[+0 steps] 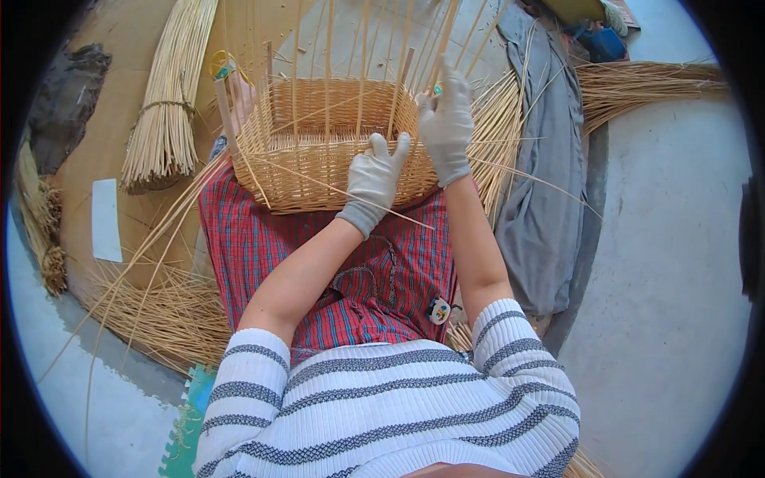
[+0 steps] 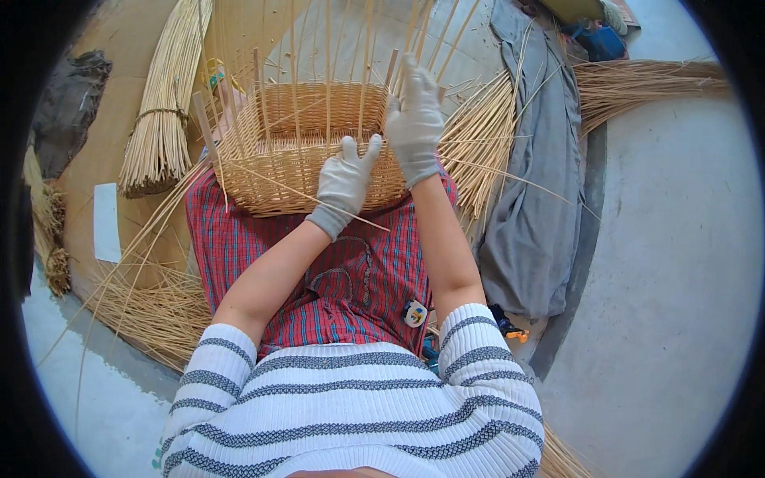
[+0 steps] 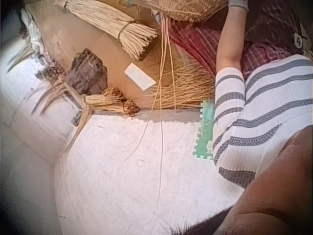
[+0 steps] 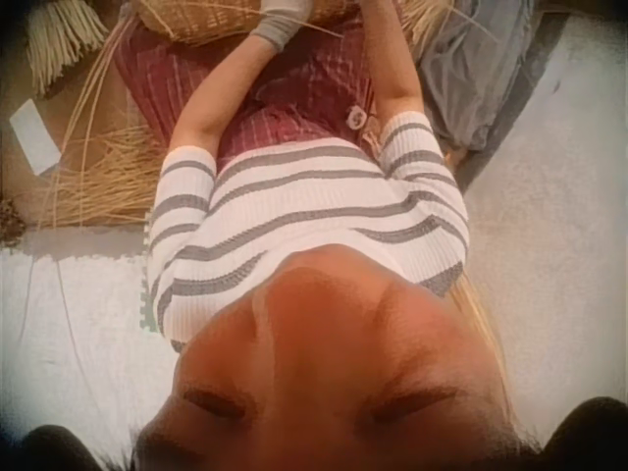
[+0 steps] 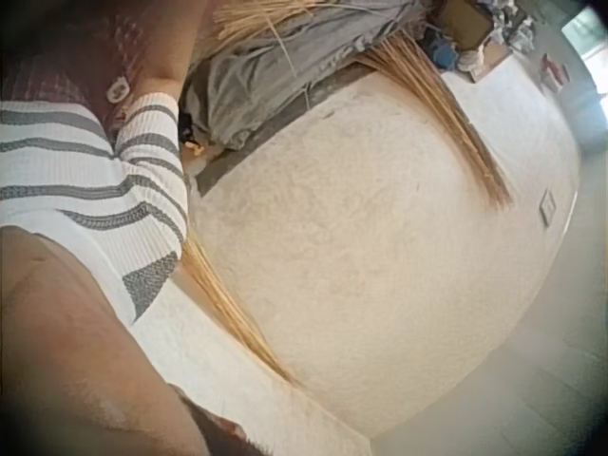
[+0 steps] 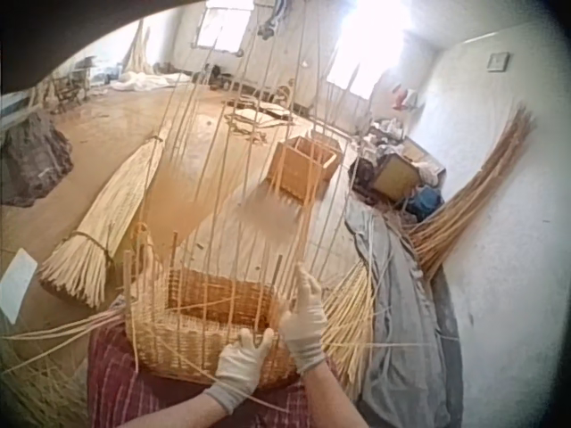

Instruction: The recorder is weaving a rectangular basket using long plant stalks, later using clippers to trim them.

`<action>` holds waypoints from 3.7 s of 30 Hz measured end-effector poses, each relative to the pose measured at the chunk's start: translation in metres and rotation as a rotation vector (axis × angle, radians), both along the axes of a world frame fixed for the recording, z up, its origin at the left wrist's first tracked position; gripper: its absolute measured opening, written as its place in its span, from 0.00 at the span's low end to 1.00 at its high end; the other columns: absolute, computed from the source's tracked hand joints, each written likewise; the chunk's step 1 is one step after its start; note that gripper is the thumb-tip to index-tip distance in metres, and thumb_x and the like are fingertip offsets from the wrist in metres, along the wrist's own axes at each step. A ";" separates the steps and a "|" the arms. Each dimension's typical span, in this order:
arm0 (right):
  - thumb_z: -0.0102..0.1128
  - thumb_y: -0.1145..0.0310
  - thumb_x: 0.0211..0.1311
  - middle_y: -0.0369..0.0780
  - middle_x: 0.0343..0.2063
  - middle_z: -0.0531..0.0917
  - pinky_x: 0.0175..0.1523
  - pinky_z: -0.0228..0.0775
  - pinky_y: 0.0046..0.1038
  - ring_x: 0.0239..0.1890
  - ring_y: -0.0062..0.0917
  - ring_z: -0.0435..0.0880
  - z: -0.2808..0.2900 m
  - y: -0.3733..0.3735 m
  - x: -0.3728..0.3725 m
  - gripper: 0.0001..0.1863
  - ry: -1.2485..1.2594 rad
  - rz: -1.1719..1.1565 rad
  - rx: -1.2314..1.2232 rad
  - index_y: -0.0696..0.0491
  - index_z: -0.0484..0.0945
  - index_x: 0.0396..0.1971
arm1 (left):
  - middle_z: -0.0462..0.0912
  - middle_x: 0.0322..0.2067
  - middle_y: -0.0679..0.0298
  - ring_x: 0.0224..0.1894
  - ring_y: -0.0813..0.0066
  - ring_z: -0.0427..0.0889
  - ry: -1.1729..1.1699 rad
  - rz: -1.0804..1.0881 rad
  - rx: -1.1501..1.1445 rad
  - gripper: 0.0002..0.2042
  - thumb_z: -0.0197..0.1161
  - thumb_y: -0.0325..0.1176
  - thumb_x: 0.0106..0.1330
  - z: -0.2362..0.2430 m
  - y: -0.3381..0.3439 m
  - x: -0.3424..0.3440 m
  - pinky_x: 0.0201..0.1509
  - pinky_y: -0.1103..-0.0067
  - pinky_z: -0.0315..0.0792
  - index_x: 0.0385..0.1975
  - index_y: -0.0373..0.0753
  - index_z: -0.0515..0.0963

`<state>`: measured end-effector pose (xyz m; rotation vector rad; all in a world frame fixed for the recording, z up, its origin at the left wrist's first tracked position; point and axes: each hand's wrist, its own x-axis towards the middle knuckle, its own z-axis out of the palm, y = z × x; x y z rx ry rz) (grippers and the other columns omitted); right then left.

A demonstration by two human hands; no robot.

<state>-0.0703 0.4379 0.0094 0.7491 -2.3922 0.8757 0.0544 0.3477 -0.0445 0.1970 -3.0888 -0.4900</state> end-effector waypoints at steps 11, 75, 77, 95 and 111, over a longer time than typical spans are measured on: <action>0.59 0.81 0.65 0.44 0.50 0.82 0.53 0.76 0.31 0.46 0.32 0.84 -0.051 0.018 0.117 0.23 -0.379 -0.010 -0.323 0.55 0.74 0.61 | 0.80 0.38 0.63 0.34 0.80 0.81 0.602 0.728 1.396 0.11 0.63 0.24 0.71 -0.028 -0.119 0.106 0.37 0.81 0.79 0.50 0.34 0.74; 0.56 0.68 0.73 0.37 0.41 0.85 0.23 0.69 0.21 0.24 0.15 0.78 -0.033 -0.095 0.082 0.10 -0.977 0.108 -0.765 0.54 0.77 0.50 | 0.68 0.61 0.44 0.55 0.45 0.77 0.364 0.136 0.162 0.42 0.73 0.34 0.57 -0.017 -0.125 0.090 0.59 0.61 0.75 0.73 0.54 0.60; 0.56 0.69 0.72 0.37 0.42 0.85 0.25 0.71 0.22 0.26 0.17 0.79 -0.017 -0.128 0.056 0.12 -0.075 0.297 -0.303 0.54 0.76 0.52 | 0.68 0.61 0.45 0.54 0.44 0.78 0.226 0.204 0.222 0.42 0.72 0.33 0.58 -0.016 -0.123 0.084 0.56 0.59 0.75 0.74 0.60 0.59; 0.65 0.70 0.64 0.40 0.36 0.84 0.46 0.73 0.30 0.34 0.35 0.80 -0.027 -0.030 0.023 0.15 -0.188 0.096 -0.288 0.48 0.79 0.51 | 0.70 0.56 0.51 0.33 0.54 0.83 0.199 0.051 0.037 0.37 0.60 0.24 0.60 -0.004 -0.051 0.032 0.36 0.63 0.80 0.72 0.57 0.60; 0.59 0.62 0.72 0.38 0.31 0.88 0.31 0.74 0.25 0.24 0.20 0.82 -0.010 0.065 0.029 0.13 -0.805 -0.070 -0.649 0.53 0.82 0.49 | 0.72 0.57 0.53 0.51 0.51 0.80 0.162 -0.114 0.342 0.42 0.66 0.31 0.62 0.006 0.013 -0.011 0.52 0.63 0.78 0.76 0.52 0.53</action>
